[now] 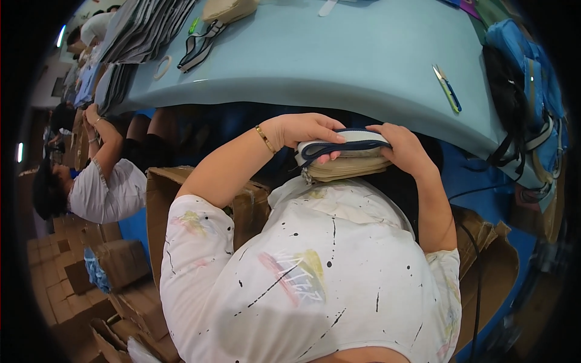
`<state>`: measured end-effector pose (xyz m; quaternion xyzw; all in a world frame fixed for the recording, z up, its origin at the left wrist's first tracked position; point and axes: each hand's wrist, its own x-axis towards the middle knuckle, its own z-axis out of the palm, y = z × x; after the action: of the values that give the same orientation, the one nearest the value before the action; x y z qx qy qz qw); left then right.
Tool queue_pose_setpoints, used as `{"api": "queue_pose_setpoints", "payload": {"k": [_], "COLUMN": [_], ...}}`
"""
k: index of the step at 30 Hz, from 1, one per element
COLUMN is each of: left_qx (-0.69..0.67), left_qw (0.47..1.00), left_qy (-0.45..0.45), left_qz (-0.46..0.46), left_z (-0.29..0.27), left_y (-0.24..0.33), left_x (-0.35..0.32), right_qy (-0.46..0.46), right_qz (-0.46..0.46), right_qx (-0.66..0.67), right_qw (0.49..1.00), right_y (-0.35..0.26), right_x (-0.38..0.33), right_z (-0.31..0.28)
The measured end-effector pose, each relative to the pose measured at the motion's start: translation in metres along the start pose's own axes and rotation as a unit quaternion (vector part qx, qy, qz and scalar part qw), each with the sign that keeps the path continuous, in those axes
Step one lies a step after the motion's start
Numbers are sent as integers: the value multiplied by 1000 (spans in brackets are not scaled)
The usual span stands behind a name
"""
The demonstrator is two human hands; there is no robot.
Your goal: Assembling and trimming straps for small pouches at a factory workshop station.
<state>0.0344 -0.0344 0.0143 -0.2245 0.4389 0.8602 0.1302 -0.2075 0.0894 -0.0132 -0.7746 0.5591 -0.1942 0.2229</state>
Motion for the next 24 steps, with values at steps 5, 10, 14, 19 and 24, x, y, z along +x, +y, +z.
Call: {"api": "queue_pose_setpoints", "payload": {"k": [5, 10, 14, 19, 24], "left_qx": [-45, -82, -163, -300, -367], "left_qw": [998, 990, 957, 905, 870], "left_qy": [26, 70, 172, 203, 168], "left_qz": [35, 93, 168, 224, 284], "left_z": [2, 25, 37, 42, 42], "left_y": [-3, 7, 10, 12, 2], "left_x": [5, -2, -13, -13, -9], "right_qy": [36, 216, 364, 304, 308], "right_qz": [22, 13, -101, -231, -215], "right_qx": [-43, -82, 3, 69, 50], "right_qw": [998, 973, 926, 922, 925], "right_y": [11, -1, -35, -83, -91], "right_x": [-1, 5, -4, -10, -4], "right_z": [11, 3, 7, 20, 27]}}
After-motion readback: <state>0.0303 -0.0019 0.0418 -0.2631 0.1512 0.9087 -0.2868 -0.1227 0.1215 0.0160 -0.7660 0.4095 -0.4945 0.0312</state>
